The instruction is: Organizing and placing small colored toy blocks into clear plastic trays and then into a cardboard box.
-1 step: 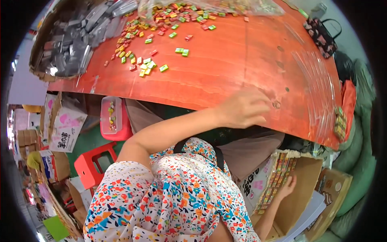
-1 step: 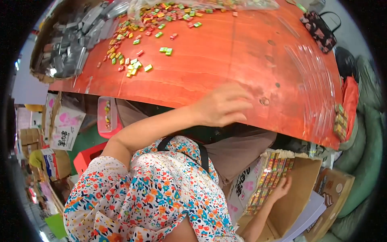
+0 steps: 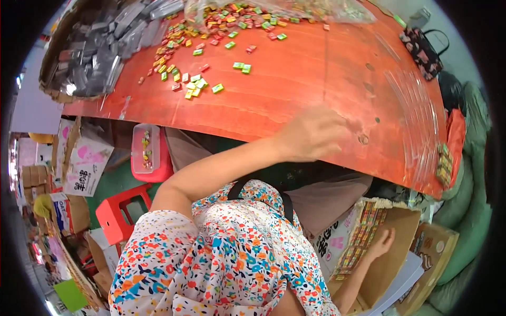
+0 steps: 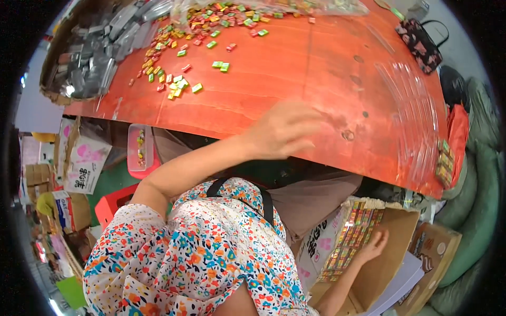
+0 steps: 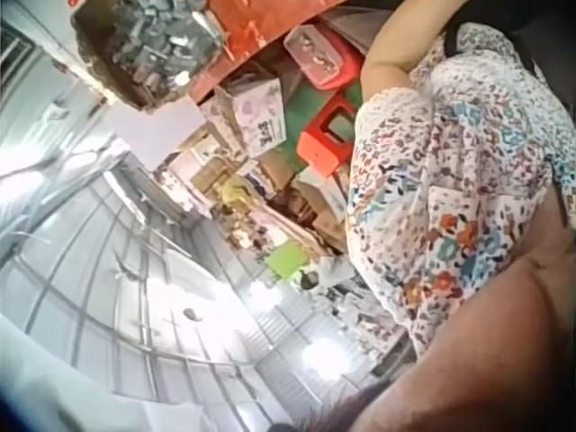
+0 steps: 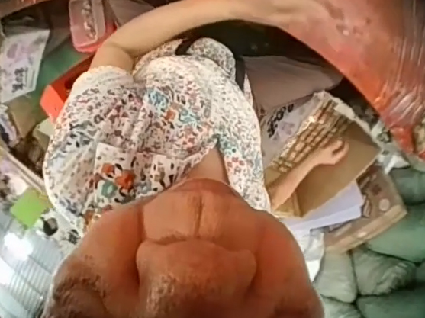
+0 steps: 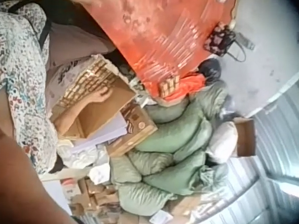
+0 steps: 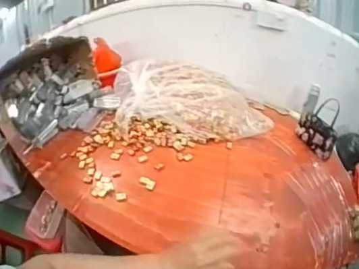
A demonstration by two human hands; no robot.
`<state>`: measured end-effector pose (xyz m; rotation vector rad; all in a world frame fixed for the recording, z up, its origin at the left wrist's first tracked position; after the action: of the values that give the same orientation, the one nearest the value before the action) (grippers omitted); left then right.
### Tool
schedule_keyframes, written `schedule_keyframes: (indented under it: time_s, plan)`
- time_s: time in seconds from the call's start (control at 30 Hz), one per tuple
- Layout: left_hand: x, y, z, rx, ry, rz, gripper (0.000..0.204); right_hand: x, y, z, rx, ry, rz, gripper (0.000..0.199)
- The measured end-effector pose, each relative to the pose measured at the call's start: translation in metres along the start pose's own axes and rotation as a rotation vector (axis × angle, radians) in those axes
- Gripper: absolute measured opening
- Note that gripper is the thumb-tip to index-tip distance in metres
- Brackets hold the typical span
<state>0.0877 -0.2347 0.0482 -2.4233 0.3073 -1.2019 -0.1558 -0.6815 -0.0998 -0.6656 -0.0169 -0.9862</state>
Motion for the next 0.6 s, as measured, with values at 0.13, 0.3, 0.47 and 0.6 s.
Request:
schedule_keyframes:
  time_s: [0.13, 0.3, 0.47, 0.6]
  plan:
    - [-0.01, -0.086, 0.057, 0.757, -0.205, -0.038, 0.063, 0.042, 0.025, 0.14, 0.168, -0.132, -0.047, 0.034]
    - [-0.08, -0.183, 0.131, 1.173, -0.632, 0.113, 0.07, 0.011, 0.187, 0.295, 0.215, -0.55, 0.408, 0.03]
    - [-0.097, -0.214, 0.15, 1.316, -0.641, 0.183, 0.063, -0.038, 0.305, 0.395, 0.366, -0.764, 0.739, 0.026]
    - [-0.101, -0.217, 0.151, 1.24, -0.54, 0.114, 0.059, -0.049, 0.376, 0.422, 0.195, -1.045, 0.708, 0.026]
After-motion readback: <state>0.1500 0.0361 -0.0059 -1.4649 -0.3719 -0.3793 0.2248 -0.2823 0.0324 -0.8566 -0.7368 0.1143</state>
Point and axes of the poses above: each hand's wrist, its own x-axis towards the middle knuckle, its own y-axis out of the palm, z = x × y, the point moved 8 cm from there along x, towards the middle knuckle, and after that the axes turned 8 degrees about -z, right-handed, at the moved point
